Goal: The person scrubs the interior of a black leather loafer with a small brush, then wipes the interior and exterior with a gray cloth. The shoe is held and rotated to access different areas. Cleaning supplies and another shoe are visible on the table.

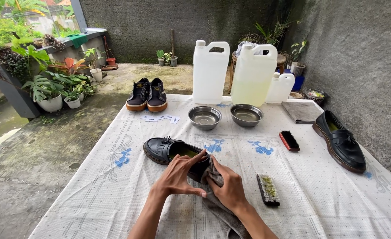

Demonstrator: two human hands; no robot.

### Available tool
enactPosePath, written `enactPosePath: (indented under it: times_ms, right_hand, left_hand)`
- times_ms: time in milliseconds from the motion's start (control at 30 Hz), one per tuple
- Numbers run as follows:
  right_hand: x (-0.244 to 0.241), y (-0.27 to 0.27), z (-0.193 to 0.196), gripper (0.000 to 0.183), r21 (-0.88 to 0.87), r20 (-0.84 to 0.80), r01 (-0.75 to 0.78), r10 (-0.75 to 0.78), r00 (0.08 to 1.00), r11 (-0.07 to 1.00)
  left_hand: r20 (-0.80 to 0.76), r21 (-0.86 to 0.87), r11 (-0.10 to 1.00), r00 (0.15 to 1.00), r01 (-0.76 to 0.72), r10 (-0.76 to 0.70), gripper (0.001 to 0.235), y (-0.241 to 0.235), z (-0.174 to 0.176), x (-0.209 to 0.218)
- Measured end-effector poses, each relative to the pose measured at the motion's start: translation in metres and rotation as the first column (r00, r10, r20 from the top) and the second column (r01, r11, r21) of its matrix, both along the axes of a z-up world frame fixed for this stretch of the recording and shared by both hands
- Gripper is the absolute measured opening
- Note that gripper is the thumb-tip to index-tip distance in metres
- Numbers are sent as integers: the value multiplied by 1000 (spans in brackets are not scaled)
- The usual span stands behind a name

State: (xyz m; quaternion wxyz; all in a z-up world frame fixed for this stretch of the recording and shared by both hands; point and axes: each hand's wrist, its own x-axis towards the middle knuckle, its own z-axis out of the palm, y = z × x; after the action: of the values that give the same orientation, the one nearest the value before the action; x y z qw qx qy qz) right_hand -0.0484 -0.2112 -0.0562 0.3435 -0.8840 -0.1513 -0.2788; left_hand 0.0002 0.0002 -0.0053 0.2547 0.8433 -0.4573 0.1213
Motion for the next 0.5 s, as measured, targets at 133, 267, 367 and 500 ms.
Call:
enactPosePath:
  times_ms: [133, 267, 367, 500]
  right_hand:
    - [-5, -4, 3, 75, -54, 119, -21, 27, 993, 998]
    - [-4, -11, 3, 57, 112, -29, 43, -40, 999, 993]
    - [-12, -3, 25, 51, 260, -63, 153, -141, 988, 953]
    - [-8, 6, 27, 74, 192, -55, 33, -23, 998, 981]
  left_hand:
    - [29, 33, 999, 999, -17, 16, 131, -1, 11, -6]
    - [117, -8, 999, 993, 33, -32, 107, 2, 10, -3]
    - [130, 14, 1000, 991, 28, -29, 107, 1, 4, 5]
    - [148, 21, 1000, 989, 4, -7, 100, -2, -7, 14]
